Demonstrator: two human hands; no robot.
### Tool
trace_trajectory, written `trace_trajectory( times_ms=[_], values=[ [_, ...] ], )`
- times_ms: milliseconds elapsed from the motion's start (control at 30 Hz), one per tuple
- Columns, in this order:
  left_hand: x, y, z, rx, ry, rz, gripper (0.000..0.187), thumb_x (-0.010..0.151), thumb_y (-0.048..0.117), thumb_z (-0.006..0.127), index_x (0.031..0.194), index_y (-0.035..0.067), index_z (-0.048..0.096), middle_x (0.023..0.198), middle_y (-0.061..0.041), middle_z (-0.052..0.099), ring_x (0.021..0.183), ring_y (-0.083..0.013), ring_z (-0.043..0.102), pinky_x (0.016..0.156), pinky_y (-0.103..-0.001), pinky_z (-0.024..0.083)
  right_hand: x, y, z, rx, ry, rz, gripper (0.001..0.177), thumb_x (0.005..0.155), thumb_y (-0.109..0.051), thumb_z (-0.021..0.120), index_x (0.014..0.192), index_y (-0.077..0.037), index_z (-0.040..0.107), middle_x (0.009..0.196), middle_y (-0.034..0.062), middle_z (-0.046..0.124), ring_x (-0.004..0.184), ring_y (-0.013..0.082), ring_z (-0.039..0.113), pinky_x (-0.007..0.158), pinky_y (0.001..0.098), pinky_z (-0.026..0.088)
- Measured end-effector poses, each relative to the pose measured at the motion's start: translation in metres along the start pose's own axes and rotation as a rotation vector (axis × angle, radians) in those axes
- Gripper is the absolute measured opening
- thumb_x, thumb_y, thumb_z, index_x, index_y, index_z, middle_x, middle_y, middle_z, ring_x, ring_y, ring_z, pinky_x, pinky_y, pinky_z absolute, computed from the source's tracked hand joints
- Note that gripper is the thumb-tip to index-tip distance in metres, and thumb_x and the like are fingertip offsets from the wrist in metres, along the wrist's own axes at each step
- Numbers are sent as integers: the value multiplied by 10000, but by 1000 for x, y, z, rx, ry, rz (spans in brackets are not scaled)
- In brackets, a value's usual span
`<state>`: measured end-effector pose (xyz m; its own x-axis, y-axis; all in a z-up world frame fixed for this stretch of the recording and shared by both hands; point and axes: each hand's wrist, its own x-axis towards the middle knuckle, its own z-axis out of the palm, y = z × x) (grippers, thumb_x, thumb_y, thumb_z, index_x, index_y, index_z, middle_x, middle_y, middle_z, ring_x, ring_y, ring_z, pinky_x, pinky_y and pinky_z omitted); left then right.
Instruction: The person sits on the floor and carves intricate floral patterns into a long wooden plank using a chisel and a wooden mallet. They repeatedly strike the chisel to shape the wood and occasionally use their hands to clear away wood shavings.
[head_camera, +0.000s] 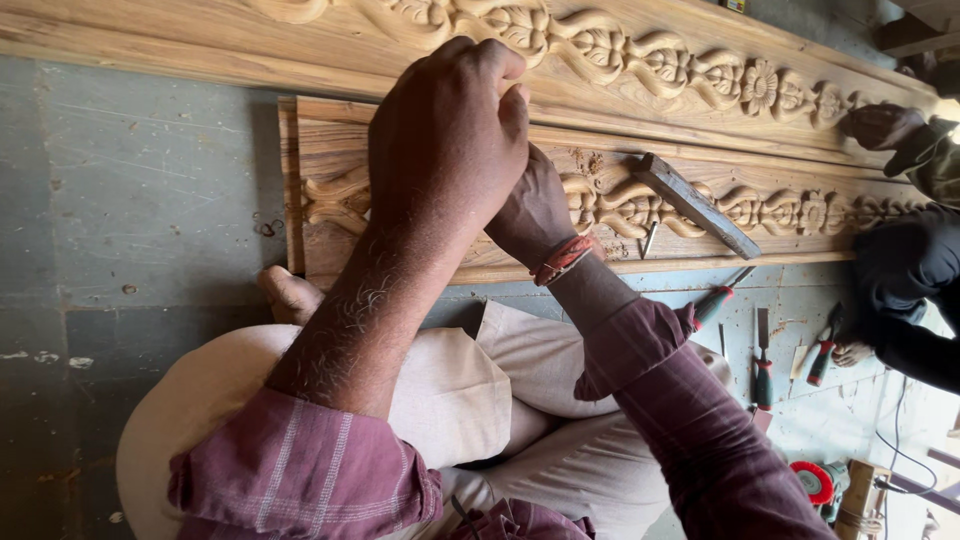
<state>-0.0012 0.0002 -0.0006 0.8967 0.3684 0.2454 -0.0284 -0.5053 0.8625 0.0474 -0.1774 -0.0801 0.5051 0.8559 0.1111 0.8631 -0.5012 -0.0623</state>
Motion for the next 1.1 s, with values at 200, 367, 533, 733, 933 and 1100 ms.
trace_trajectory(
  times_ms=[200, 367, 533, 733, 933, 1100],
  values=[
    [-2, 3, -6, 40, 4, -9, 143, 900, 170, 762, 995, 79, 707, 950, -105, 730, 920, -308, 718, 796, -444, 553, 5, 6, -15, -36, -150, -17, 107, 753, -96, 697, 842, -75, 639, 772, 121, 641, 820, 329, 621, 754, 468, 467],
    [-4, 2, -6, 3, -27, -25, 133, 917, 166, 749, 1009, 76, 716, 962, -98, 735, 938, -289, 724, 817, -427, 561, -4, 21, -24, -119, -97, 48, 40, 871, -69, 676, 906, -87, 683, 851, 72, 667, 765, 273, 621, 737, 452, 479],
    [1, 6, -1, -3, -33, 12, 147, 917, 153, 747, 1033, 66, 724, 977, -102, 739, 934, -286, 727, 809, -426, 567, -15, 38, -36, -150, -109, 88, 44, 962, -121, 680, 925, -107, 699, 848, 79, 654, 761, 271, 623, 722, 452, 496],
    [-4, 2, 1, 11, -35, 13, 125, 915, 149, 757, 1004, 67, 725, 966, -99, 744, 922, -289, 730, 798, -434, 568, -7, 6, 4, -17, 24, 33, 104, 803, -108, 693, 869, -38, 653, 805, 137, 637, 775, 341, 620, 727, 471, 494],
    [2, 3, -4, 16, -54, -34, 117, 932, 155, 737, 1011, 71, 718, 968, -101, 736, 915, -265, 734, 811, -415, 579, -1, 26, -13, -27, -118, 55, 52, 889, -100, 659, 901, -49, 661, 834, 128, 664, 777, 330, 645, 723, 472, 521],
    [-1, 5, 3, 1, -50, -20, 122, 909, 158, 748, 988, 68, 723, 950, -111, 732, 927, -311, 717, 800, -449, 560, -20, 51, -30, -4, -267, 273, 99, 950, -178, 662, 920, -98, 713, 754, 133, 688, 649, 357, 650, 581, 502, 507]
  ],
)
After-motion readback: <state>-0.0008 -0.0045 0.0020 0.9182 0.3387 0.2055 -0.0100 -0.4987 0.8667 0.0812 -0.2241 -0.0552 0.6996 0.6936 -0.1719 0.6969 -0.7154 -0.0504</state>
